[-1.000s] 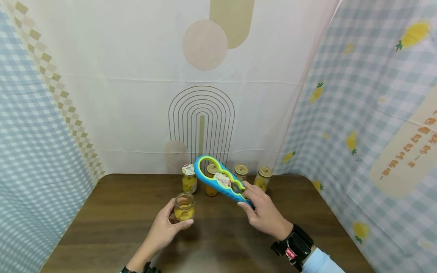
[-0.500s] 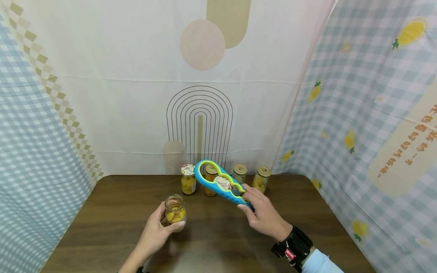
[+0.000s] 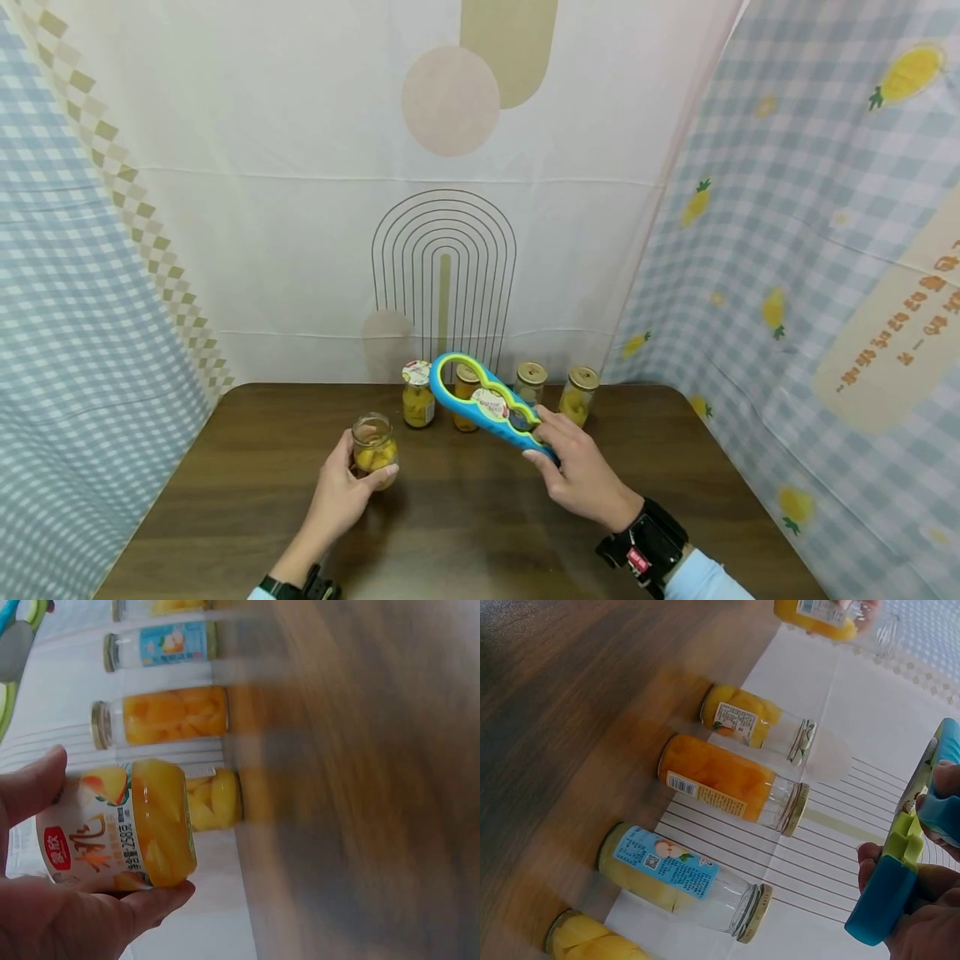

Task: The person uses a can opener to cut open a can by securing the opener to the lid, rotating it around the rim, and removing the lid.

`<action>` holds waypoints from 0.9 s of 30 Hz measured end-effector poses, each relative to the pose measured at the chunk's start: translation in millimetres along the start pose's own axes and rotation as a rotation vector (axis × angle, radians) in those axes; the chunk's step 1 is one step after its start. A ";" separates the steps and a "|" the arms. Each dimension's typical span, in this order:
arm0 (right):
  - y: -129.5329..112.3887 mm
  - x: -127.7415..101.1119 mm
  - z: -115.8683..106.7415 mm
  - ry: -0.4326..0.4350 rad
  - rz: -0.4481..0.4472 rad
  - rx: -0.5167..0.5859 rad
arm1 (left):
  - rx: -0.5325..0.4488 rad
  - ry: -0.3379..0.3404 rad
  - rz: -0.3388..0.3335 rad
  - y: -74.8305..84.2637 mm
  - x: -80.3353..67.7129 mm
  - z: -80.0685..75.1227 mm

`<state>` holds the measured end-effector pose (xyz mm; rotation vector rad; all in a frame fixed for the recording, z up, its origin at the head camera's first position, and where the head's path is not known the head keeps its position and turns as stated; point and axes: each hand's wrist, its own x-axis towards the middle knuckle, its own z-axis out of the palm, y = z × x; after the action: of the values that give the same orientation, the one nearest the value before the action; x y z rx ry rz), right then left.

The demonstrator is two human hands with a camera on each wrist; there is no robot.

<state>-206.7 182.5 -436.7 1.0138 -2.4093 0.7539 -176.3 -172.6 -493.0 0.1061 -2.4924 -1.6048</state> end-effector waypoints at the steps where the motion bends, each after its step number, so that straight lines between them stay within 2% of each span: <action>1: 0.0 0.1 0.1 0.000 -0.001 0.000 | 0.018 0.009 0.001 -1.1 3.4 -0.6; 4: -0.2 0.4 -0.2 -0.003 -0.002 -0.004 | 0.060 0.034 0.014 -6.4 14.8 -2.5; 12: -0.8 -2.5 -1.7 0.001 0.023 -0.026 | 0.105 0.025 -0.016 -26.3 42.9 -3.8; 20: -0.8 -6.5 -1.0 0.006 0.002 -0.033 | 0.074 0.038 -0.063 -45.9 49.8 -0.6; 27: -3.4 -4.2 -5.1 0.001 -0.017 -0.028 | 0.072 0.050 -0.072 -44.4 59.7 -2.3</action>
<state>-200.6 185.8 -434.0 1.0214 -2.4002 0.7122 -236.0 -202.3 -525.9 0.2449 -2.5362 -1.5189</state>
